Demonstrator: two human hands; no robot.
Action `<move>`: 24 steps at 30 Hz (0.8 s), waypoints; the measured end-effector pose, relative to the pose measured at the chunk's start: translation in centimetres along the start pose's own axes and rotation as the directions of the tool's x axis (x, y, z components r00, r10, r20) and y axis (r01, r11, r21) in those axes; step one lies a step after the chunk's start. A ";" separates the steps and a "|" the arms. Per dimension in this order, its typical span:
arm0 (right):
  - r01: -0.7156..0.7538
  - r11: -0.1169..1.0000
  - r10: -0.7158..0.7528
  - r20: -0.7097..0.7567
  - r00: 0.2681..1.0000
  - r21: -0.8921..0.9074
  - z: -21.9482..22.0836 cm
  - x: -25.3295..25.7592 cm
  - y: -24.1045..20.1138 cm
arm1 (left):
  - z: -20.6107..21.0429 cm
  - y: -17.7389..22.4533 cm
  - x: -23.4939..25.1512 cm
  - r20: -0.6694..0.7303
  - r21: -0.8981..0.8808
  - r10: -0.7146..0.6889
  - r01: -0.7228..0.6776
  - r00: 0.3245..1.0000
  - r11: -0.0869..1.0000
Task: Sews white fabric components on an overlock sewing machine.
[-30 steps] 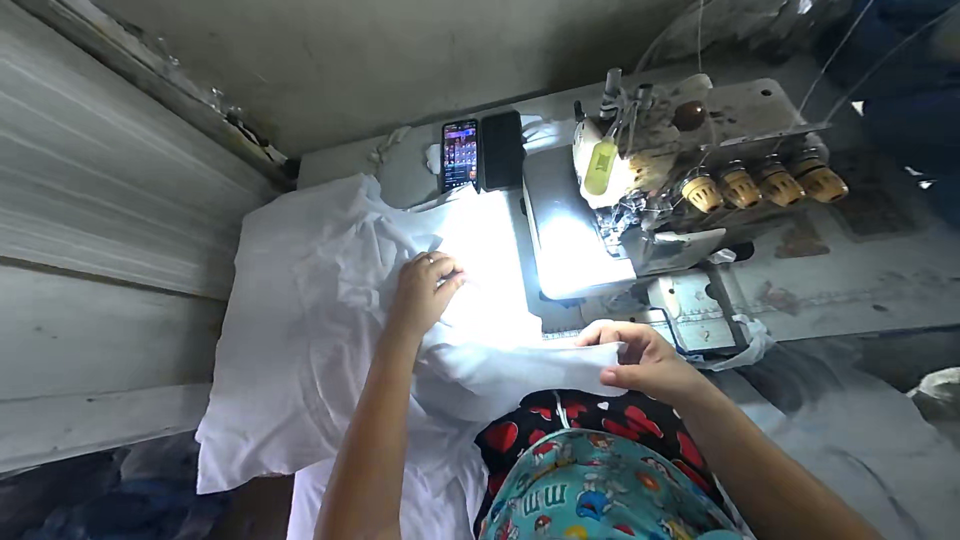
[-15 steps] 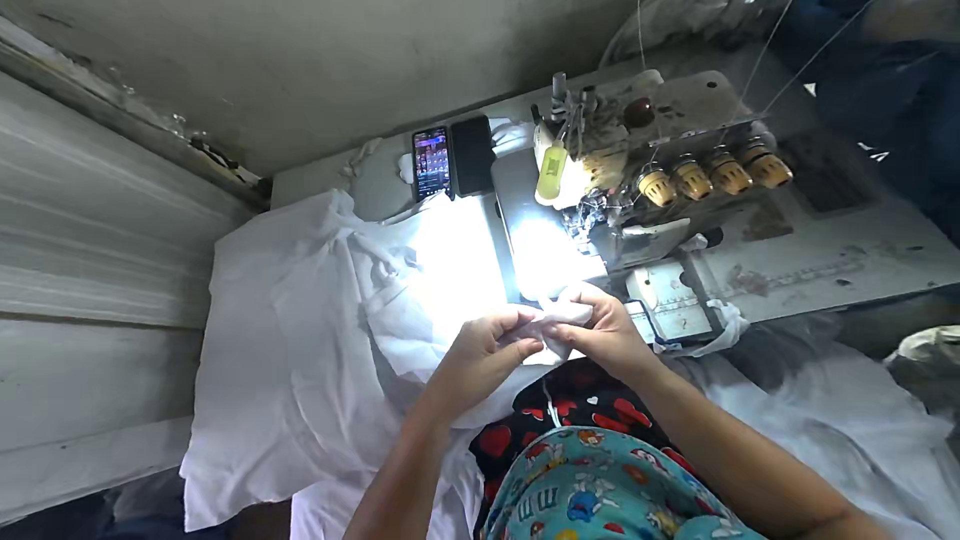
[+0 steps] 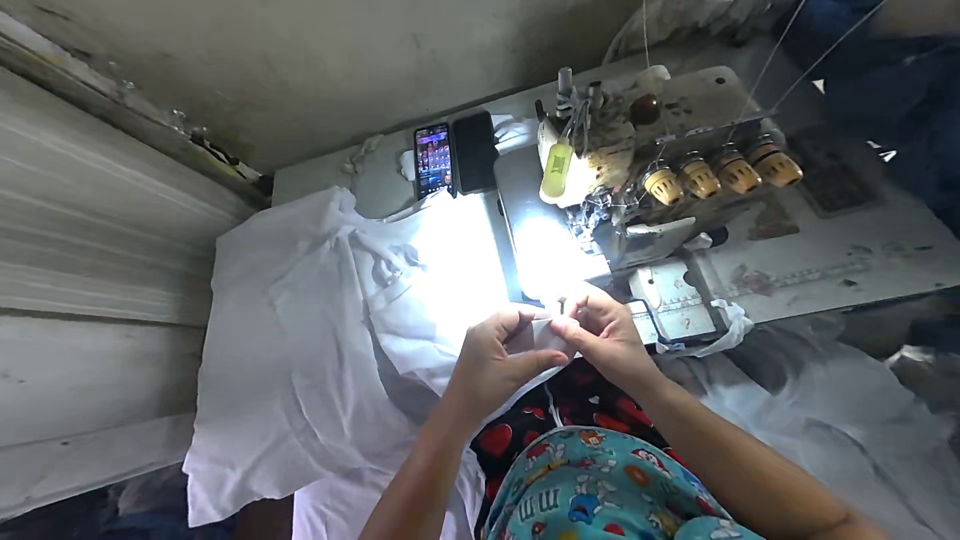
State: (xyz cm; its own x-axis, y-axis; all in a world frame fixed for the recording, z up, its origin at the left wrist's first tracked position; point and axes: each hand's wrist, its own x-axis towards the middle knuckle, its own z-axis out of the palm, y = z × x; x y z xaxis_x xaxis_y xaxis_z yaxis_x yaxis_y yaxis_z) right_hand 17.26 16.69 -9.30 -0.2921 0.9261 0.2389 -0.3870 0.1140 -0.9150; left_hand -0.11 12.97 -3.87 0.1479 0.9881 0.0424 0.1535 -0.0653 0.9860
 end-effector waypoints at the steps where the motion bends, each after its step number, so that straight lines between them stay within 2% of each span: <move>1: -0.008 1.000 0.007 0.030 1.000 0.027 -0.1 0.0 0.0 | 0.2 -0.2 0.0 -0.018 0.018 0.023 -0.023 1.000 1.000; 5: -0.014 0.984 -0.025 0.221 0.975 0.176 -0.8 0.3 -0.2 | 0.3 -0.2 0.0 -0.109 -0.002 0.080 -0.080 0.991 0.997; 7: 0.005 0.981 -0.057 0.261 0.964 0.194 -1.1 0.3 -0.3 | 0.2 -0.3 0.0 -0.143 -0.035 0.073 -0.079 0.987 0.996; 16: 0.084 0.991 -0.102 0.178 0.979 0.104 -1.3 0.0 -0.5 | 0.5 -0.5 0.1 -0.185 -0.084 0.108 -0.126 0.977 0.989; 18: 0.084 0.993 -0.095 0.142 0.985 0.082 -1.2 -0.1 -0.7 | 0.6 -0.8 0.0 -0.213 -0.002 0.150 -0.154 0.965 0.988; 21: 0.122 0.993 -0.121 0.106 0.987 0.000 -1.1 -0.3 -0.8 | 0.7 -0.9 -0.3 -0.270 0.297 0.244 -0.160 0.931 0.941; 23: 0.236 0.963 -0.216 0.152 0.965 -0.130 -1.1 -0.5 -0.8 | 1.0 0.1 -0.9 -0.270 0.390 0.241 -0.122 0.932 0.913; 24: 0.308 0.930 -0.272 0.188 0.944 -0.203 -1.1 -0.5 -1.1 | 1.1 0.7 -1.0 -0.255 0.375 0.233 -0.126 0.939 0.918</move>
State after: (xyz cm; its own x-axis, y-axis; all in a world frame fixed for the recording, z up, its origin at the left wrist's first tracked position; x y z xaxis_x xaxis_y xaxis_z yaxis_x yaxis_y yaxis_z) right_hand 18.82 16.46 -8.82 -0.3348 0.7756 0.5352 -0.2726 0.4639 -0.8429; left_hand 0.96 11.73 -3.39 -0.0746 0.9477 0.3103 0.4889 -0.2364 0.8397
